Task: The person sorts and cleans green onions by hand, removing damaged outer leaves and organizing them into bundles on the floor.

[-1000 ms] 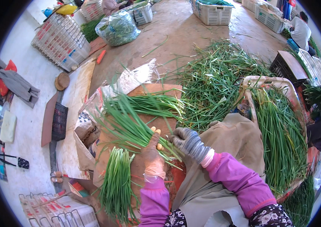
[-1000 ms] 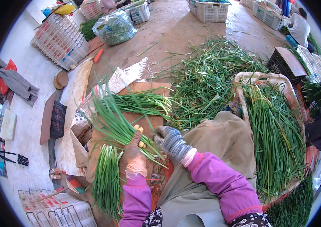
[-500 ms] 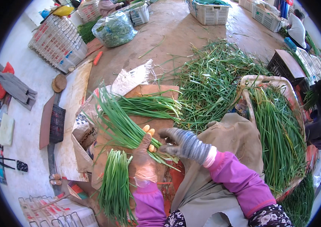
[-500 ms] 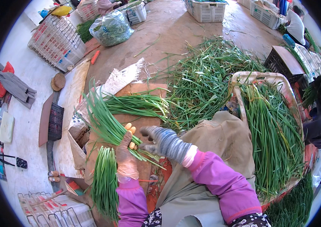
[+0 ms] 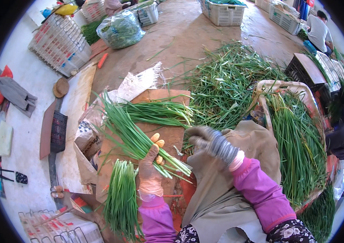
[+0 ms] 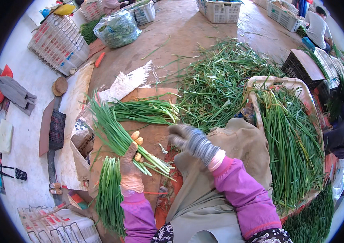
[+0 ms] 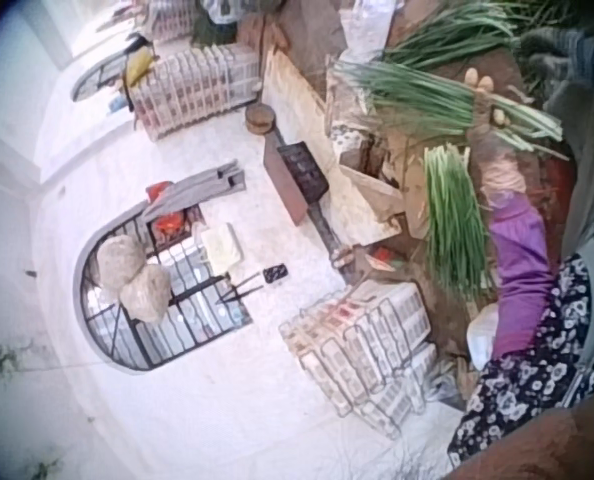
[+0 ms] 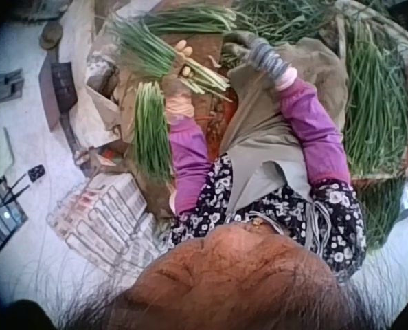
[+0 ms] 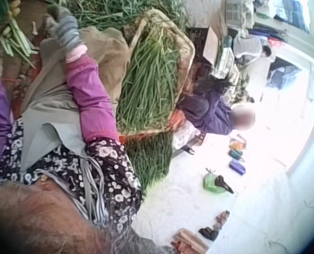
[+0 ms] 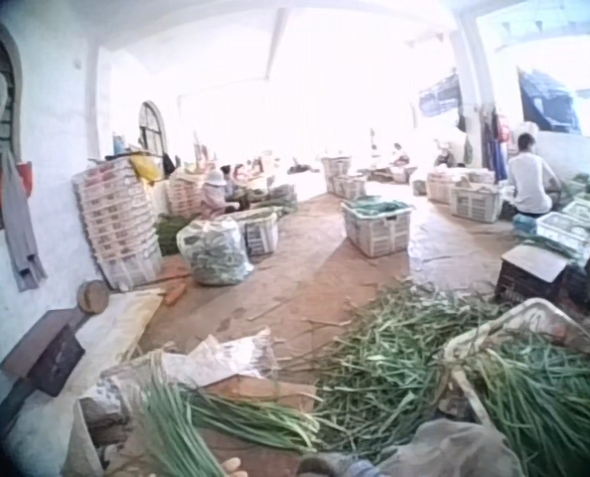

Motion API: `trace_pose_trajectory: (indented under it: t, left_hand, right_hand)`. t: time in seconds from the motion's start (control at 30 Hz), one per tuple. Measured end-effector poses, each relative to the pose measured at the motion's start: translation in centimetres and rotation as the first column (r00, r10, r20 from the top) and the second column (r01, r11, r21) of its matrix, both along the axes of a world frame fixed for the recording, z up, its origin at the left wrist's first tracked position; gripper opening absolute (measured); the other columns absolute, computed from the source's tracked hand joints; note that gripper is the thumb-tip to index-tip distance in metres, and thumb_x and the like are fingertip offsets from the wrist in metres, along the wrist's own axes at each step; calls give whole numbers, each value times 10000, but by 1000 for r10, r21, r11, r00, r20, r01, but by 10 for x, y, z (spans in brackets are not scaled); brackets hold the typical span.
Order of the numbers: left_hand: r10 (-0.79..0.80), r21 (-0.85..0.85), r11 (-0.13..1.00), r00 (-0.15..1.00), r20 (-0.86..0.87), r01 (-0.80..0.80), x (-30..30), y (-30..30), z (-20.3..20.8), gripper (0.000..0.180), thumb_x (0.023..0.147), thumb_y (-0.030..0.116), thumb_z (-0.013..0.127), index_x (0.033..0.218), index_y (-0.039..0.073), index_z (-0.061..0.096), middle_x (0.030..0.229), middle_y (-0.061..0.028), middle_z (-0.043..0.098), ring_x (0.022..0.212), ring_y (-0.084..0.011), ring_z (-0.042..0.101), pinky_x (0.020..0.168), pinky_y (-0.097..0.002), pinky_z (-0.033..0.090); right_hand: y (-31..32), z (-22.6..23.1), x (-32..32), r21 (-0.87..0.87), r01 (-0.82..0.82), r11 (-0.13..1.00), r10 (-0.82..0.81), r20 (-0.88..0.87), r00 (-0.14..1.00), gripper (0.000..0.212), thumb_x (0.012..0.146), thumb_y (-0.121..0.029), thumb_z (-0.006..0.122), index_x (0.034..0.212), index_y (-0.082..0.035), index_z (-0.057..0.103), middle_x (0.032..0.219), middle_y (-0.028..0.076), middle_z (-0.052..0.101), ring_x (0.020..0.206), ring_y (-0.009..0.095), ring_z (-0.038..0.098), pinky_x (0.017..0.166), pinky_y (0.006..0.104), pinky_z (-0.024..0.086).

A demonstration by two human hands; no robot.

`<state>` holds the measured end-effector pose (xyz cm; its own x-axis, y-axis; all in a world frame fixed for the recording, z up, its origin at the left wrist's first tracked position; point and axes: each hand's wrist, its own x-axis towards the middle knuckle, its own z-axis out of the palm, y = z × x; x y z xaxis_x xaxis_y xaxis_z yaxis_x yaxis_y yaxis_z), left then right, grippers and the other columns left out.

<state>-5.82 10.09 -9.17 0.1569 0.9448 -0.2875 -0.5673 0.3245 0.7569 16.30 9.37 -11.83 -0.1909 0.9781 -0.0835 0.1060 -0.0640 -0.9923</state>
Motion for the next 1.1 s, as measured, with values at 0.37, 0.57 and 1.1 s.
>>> trace_pose_trajectory:
  t: [0.37, 0.57, 1.1]
  left_hand:
    - [36, 144, 987, 972, 231, -70, -18, 13, 2, 437, 846, 116, 609, 1227, -33, 456, 883, -53, 629, 479, -31, 475, 393, -176, 388]
    - [-129, 267, 962, 960, 249, 60, -17, 14, 12, 522, 882, 132, 560, 1304, -74, 331, 903, -57, 603, 536, -50, 487, 445, -183, 423]
    - [-141, 103, 985, 990, 8, 139, 5, -7, -17, 645, 761, 119, 693, 1289, -67, 372, 847, -58, 600, 807, -181, 598, 737, -311, 507]
  right_hand:
    - [-47, 14, -31, -172, -500, 849, 499, 576, 648, 249, 869, -289, 474, 975, -71, 530, 790, 154, 608, 729, 360, 596, 629, 430, 464]
    - [-44, 16, -17, -155, -130, 979, 131, -4, 991, 293, 876, -262, 493, 1052, -35, 547, 891, 132, 618, 834, 264, 610, 736, 334, 476]
    - [-27, 2, -51, 48, -256, 965, 240, 216, 946, 220, 875, -203, 504, 970, -14, 567, 765, 125, 608, 698, 217, 602, 650, 321, 472]
